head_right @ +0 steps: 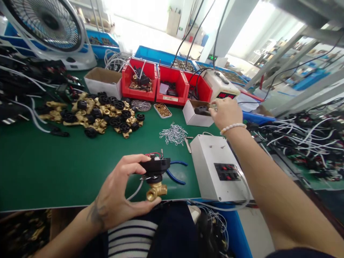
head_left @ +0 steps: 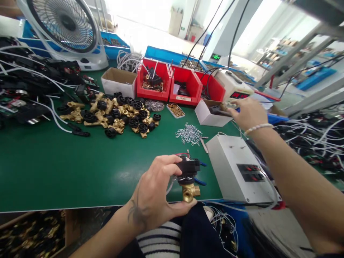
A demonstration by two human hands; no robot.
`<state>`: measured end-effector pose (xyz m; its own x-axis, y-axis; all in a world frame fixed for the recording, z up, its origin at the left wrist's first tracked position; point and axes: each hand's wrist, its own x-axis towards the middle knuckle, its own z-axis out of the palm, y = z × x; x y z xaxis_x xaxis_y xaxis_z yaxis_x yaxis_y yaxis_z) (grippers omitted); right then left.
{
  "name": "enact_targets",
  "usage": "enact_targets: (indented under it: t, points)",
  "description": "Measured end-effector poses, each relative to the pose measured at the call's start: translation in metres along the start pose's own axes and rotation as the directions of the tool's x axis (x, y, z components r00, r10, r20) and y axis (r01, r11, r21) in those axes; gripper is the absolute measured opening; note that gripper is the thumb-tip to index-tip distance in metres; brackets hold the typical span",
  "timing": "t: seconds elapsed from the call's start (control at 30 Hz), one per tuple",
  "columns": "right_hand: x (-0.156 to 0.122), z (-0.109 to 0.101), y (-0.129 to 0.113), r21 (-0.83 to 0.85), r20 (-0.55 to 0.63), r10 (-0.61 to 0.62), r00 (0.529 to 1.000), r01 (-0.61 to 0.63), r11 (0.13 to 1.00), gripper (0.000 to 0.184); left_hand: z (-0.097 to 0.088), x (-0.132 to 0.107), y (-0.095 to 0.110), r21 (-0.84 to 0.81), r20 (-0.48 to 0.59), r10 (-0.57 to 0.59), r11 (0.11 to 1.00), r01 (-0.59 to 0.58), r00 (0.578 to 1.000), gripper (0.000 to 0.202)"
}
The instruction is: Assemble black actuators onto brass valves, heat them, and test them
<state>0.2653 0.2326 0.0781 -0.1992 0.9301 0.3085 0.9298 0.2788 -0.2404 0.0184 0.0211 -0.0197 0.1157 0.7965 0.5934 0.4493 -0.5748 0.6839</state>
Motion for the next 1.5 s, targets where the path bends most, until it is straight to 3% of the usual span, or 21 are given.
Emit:
enact_targets:
  t: [0.1,0.17,0.23,0.27,0.33,0.4,0.53,0.67,0.8,0.97,1.03,1.1,1.13,1.2,1.27,1.37,1.5]
  points:
    - [-0.052,-0.015,-0.029,0.170,0.162,-0.041,0.986,0.013,0.985,0.044,-0.003,0.004,0.007,0.031,0.003,0.049,0.998,-0.049,0.999,0.057]
    - [-0.100,-0.019,-0.051,0.366,0.349,-0.138,0.927,0.001,0.931,0.057,-0.004,0.005,0.013,0.060,0.008,0.088,0.994,-0.089,0.996,0.057]
    - [-0.145,-0.015,-0.070,0.676,0.540,-0.254,0.802,-0.235,0.698,0.070,-0.005,0.006,0.019,0.090,0.020,0.130,0.987,-0.131,0.991,0.056]
    - [-0.162,-0.011,-0.077,0.744,0.556,-0.270,0.786,-0.326,0.583,0.075,-0.005,0.007,0.022,0.104,0.026,0.149,0.983,-0.151,0.988,0.055]
    - [-0.186,-0.003,-0.087,0.834,0.514,-0.242,0.823,-0.413,0.366,0.079,-0.004,0.008,0.028,0.124,0.043,0.171,0.977,-0.175,0.984,0.051]
    - [-0.195,0.005,-0.091,0.889,0.437,-0.167,0.884,-0.395,0.232,0.074,-0.005,0.010,0.032,0.136,0.073,0.178,0.973,-0.187,0.981,0.045]
    - [-0.196,0.014,-0.084,0.939,0.335,-0.106,0.936,-0.324,0.113,0.061,-0.004,0.015,0.033,0.105,0.140,0.182,0.975,-0.198,0.973,0.031]
    - [-0.202,0.021,-0.080,0.962,0.274,-0.074,0.959,-0.273,0.029,0.054,0.004,0.019,0.034,0.053,0.063,0.215,0.974,-0.218,0.975,0.006]
    - [-0.208,0.024,-0.085,0.974,0.225,-0.002,0.974,-0.225,0.005,0.045,0.012,0.018,0.040,0.030,-0.044,0.208,0.978,-0.206,0.977,0.009]
    - [-0.208,0.025,-0.088,0.984,0.176,0.019,0.984,-0.177,0.037,0.040,0.017,0.012,0.042,0.022,-0.056,0.180,0.984,-0.179,0.982,0.014]
    - [-0.208,0.027,-0.089,0.984,0.146,0.028,0.989,-0.148,0.102,0.042,0.020,0.009,0.039,-0.033,-0.074,0.117,0.992,-0.119,0.990,0.021]
    - [-0.209,0.030,-0.092,0.955,0.070,0.096,0.993,-0.094,0.281,0.052,0.024,0.006,0.037,-0.185,-0.109,-0.066,0.982,0.045,0.992,0.034]
    - [-0.210,0.033,-0.095,0.911,0.002,0.135,0.991,-0.058,0.409,0.059,0.026,0.005,0.036,-0.301,-0.088,-0.188,0.941,0.154,0.978,0.041]
    - [-0.211,0.037,-0.101,0.752,-0.157,0.143,0.977,0.024,0.659,0.071,0.027,0.005,0.036,-0.525,0.050,-0.395,0.771,0.361,0.917,0.052]
    - [-0.211,0.039,-0.107,0.588,-0.252,0.048,0.966,0.114,0.801,0.073,0.027,0.006,0.035,-0.653,0.175,-0.498,0.586,0.479,0.849,0.056]
    - [-0.214,0.036,-0.113,0.563,-0.232,-0.089,0.969,0.208,0.800,0.074,0.022,0.009,0.033,-0.788,0.206,-0.580,0.379,0.485,0.788,0.051]
    - [-0.220,0.032,-0.114,0.728,-0.246,-0.089,0.965,0.245,0.641,0.065,0.016,0.008,0.031,-0.892,0.356,-0.586,0.019,0.451,0.728,0.054]
